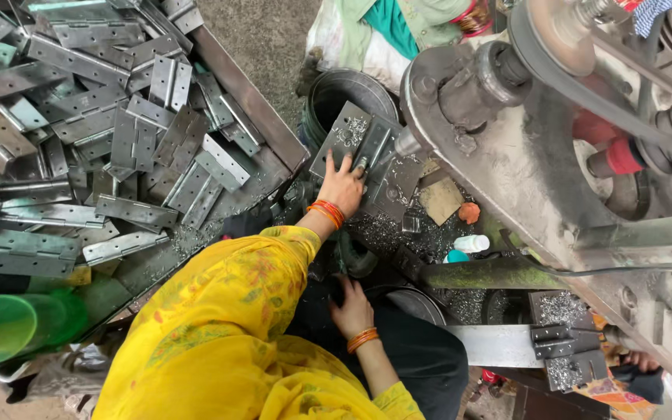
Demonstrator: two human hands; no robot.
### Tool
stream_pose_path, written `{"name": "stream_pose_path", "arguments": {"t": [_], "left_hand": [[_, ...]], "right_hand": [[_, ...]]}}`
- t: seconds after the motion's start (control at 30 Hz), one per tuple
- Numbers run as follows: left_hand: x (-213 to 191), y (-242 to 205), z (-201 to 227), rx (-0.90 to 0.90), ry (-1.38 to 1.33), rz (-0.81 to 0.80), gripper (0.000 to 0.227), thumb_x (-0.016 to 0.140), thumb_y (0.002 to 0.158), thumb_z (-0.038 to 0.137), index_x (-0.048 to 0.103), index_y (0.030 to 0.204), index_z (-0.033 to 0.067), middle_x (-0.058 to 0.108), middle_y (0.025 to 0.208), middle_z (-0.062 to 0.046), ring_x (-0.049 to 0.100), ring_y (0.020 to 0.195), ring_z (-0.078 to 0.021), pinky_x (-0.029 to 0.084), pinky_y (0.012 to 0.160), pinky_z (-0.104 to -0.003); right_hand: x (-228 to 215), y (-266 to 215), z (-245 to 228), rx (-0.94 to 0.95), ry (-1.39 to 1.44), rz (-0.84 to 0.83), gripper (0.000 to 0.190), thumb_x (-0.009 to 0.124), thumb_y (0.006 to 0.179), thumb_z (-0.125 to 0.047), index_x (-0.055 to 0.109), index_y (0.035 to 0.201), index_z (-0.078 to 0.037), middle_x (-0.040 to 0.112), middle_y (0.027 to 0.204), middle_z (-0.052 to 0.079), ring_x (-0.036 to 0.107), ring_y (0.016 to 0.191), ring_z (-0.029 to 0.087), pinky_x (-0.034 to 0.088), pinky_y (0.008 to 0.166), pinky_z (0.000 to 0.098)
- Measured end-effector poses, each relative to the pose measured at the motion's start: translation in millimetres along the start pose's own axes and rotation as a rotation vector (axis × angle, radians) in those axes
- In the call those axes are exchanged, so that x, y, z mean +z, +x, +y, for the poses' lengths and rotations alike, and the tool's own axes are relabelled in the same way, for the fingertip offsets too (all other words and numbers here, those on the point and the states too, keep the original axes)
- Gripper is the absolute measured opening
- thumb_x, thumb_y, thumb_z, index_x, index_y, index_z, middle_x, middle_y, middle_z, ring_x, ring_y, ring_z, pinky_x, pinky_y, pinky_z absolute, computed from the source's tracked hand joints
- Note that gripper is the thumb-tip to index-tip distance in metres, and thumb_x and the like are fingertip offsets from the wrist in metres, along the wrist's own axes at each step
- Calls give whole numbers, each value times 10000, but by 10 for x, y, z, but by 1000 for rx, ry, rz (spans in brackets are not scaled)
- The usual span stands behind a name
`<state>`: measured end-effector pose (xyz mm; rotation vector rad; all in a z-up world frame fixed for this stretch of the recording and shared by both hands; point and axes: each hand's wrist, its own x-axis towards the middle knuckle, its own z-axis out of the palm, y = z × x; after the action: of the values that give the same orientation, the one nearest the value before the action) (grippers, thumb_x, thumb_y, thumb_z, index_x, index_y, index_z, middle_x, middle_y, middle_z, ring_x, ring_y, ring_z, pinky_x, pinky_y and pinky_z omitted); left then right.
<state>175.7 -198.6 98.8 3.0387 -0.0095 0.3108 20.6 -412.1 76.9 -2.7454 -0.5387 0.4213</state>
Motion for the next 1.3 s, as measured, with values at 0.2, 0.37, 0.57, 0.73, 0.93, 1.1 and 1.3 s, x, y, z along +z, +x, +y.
{"name": "stream_pose_path", "arguments": {"t": [0.2,0.37,0.57,0.73,0.93,1.1,1.3], "left_hand": [[-82,175,-41,-35,-9,-164,437,439,966,322,587,1374,275,371,1603,-11,130,1527,-392,16,1100,-807],[-37,382,-137,-89,-29,3,490,417,1019,391,588,1430,186,448,1572,14,160,1535,-366,-1,1135,-797],[12,429,-42,-39,-30,-83,448,414,1041,369,633,1381,178,445,1584,10,165,1556,-360,25,1133,-794],[152,352,-36,-27,19,42,427,452,995,331,678,1323,179,480,1552,-5,256,1496,-343,71,1128,-786],[-158,239,-100,30,45,-136,384,473,1013,332,720,1256,167,607,1387,-20,328,1468,-342,76,1159,-782],[-462,-372,-51,154,167,-44,322,563,896,276,763,1118,157,628,1317,-88,390,1365,-334,152,1126,-780],[-294,-858,-50,260,226,261,308,582,829,323,785,963,132,686,1215,-98,442,1317,-345,272,1115,-688]], "right_hand": [[-532,283,6,-81,-17,-44,571,718,851,-315,588,1385,-162,666,1285,163,656,1151,392,549,954,469],[-87,218,110,-55,-51,1,649,740,806,-275,537,1404,-127,612,1334,187,616,1193,399,529,979,482],[340,97,280,-20,40,30,629,772,796,-245,557,1383,-178,545,1441,160,594,1183,418,536,941,495],[266,8,229,4,35,-24,582,716,857,-269,571,1418,-219,609,1373,146,641,1160,406,552,952,470],[-384,426,103,-233,8,41,596,744,843,-325,583,1375,-107,666,1295,230,644,1172,422,531,998,477],[-803,546,-232,-13,-68,-129,603,715,822,-376,606,1378,-170,674,1225,245,645,1146,417,520,993,483],[-875,321,-444,-12,-67,-137,587,699,823,-395,619,1368,-191,697,1208,232,656,1143,406,534,973,487]]}}
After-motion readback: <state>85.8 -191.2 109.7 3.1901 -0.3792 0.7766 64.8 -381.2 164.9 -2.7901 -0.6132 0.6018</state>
